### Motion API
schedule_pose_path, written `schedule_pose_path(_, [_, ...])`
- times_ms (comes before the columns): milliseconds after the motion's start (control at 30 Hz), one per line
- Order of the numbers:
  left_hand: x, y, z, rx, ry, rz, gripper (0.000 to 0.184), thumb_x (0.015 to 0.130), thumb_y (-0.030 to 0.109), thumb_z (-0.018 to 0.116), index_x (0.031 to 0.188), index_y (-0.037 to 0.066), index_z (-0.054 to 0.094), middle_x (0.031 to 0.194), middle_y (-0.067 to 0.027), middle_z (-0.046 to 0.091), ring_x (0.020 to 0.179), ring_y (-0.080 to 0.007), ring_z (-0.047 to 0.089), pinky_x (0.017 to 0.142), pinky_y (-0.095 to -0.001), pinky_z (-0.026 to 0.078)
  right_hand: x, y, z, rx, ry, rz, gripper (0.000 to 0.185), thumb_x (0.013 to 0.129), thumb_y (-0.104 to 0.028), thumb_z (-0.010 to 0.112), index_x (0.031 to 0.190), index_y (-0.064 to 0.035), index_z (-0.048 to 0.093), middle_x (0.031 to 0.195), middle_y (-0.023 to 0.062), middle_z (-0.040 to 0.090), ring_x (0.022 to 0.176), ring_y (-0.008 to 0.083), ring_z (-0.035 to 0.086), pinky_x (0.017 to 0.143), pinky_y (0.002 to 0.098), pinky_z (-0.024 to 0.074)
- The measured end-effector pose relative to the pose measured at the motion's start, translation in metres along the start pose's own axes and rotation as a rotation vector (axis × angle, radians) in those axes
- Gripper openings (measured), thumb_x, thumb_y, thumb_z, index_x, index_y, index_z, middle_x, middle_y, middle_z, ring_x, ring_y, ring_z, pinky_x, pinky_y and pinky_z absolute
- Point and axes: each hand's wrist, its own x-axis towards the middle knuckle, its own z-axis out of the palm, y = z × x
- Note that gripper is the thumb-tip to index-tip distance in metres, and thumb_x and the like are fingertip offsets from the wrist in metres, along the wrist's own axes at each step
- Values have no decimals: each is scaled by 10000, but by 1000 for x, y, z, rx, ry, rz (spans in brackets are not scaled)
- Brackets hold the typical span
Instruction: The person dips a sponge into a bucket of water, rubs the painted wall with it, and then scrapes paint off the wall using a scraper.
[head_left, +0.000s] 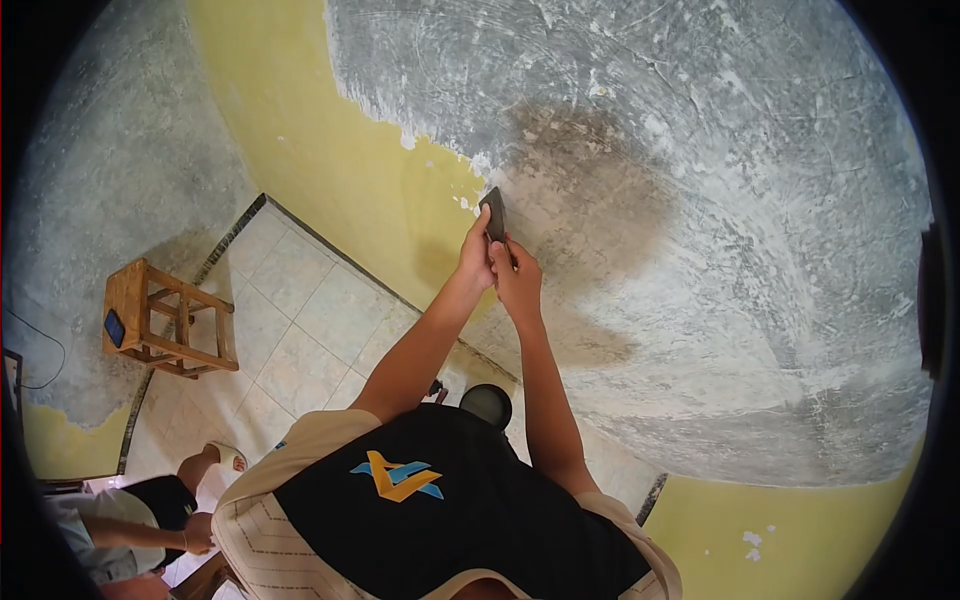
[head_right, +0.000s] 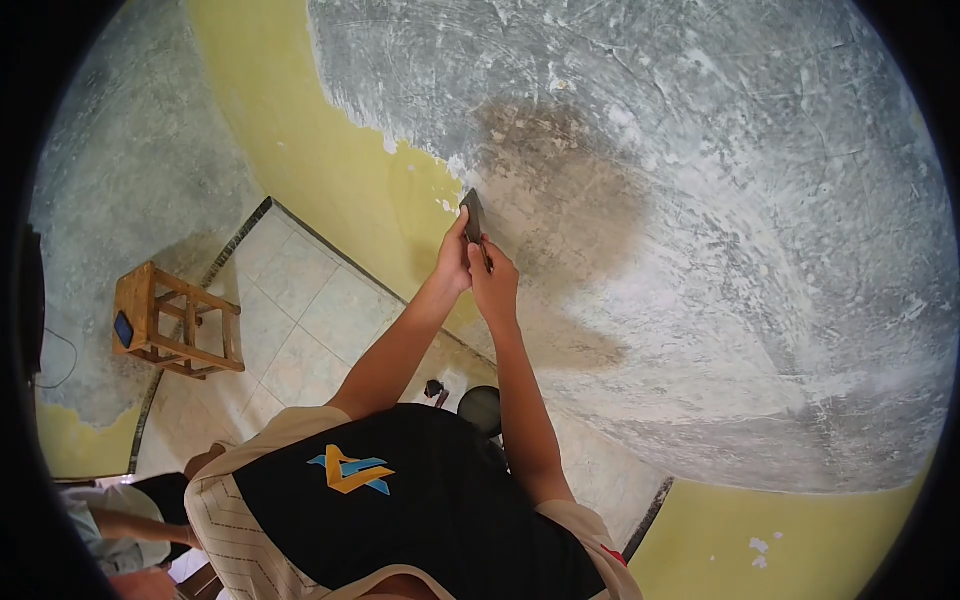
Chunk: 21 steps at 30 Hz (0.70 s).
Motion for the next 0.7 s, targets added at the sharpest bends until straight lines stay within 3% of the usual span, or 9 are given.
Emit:
schedule_pose_path(33, [-1, -2, 3, 1, 0, 1, 543, 919, 661, 651, 822, 130, 593, 698, -32, 599, 557, -195, 590, 462, -327, 464, -1, -1, -1, 8, -13, 19, 365, 1031, -288, 641, 1234, 11, 688, 694, -9, 577, 512, 47, 460, 443, 244, 347])
schedule_pose_path(100, [1, -3, 9, -19, 83, 71, 596, 930, 676, 618, 761, 105, 603, 572, -15, 548, 356, -149, 382, 325, -284, 271, 2, -1, 0, 16, -37, 27, 367, 1030, -291, 642, 1232, 11, 690, 692, -8, 579, 513, 48, 462, 446, 244, 350])
schedule_pose_path(133, [0, 0, 8, -24, 82, 79, 596, 930, 676, 618, 761, 105, 603, 572, -15, 548, 356, -149, 382, 325, -284, 271, 3, 2, 1, 20, -32, 33, 367, 1030, -293, 643, 1228, 12, 691, 688, -7, 576, 516, 48, 463, 452, 243, 352])
schedule_pose_path(200, [-1, 4, -2, 47, -50, 51, 535, 927, 649, 649, 834, 125, 595, 695, -36, 600, 563, -200, 595, 509, -363, 516, 7, 5, 2, 24, -26, 42, 367, 1029, -295, 643, 1225, 12, 693, 685, -7, 572, 519, 48, 464, 457, 243, 354])
schedule_pose_path(500, [3, -7, -2, 9, 7, 33, 527, 935, 646, 641, 841, 129, 600, 719, -36, 609, 568, -197, 593, 517, -366, 513, -2, 5, -4, -30, -19, -22, 364, 1026, -280, 650, 1253, 1, 691, 690, -7, 583, 504, 52, 481, 444, 239, 352])
schedule_pose_path(600, [-3, -8, -1, 24, -58, 29, 534, 941, 648, 630, 820, 129, 600, 695, -33, 602, 584, -199, 600, 527, -368, 516, -2, -3, -7, 26, -16, 45, 385, 1025, -282, 650, 1275, 9, 681, 700, -2, 591, 514, 50, 484, 455, 244, 353])
schedule_pose_path(633, [1, -4, 0, 23, -63, 35, 534, 941, 648, 630, 820, 129, 600, 695, -33, 602, 584, -199, 600, 527, -368, 516, 3, -6, -6, 28, -36, 95, 390, 1013, -280, 660, 1249, 30, 681, 780, 65, 646, 626, 97, 557, 587, 272, 434])
schedule_pose_path(667, [6, 2, 1, -25, -28, 60, 538, 954, 651, 606, 825, 129, 593, 665, -24, 581, 493, -171, 527, 428, -323, 409, 6, -9, -4, 30, -53, 147, 397, 1001, -277, 670, 1223, 52, 682, 860, 132, 701, 738, 145, 630, 719, 301, 514])
schedule_pose_path(700, [10, 5, 1, -74, 7, 81, 543, 966, 654, 582, 829, 128, 587, 635, -15, 560, 402, -143, 453, 330, -278, 303, 14, -5, 3, 30, -50, 144, 397, 1001, -277, 670, 1223, 52, 682, 860, 132, 701, 738, 145, 630, 719, 301, 514])
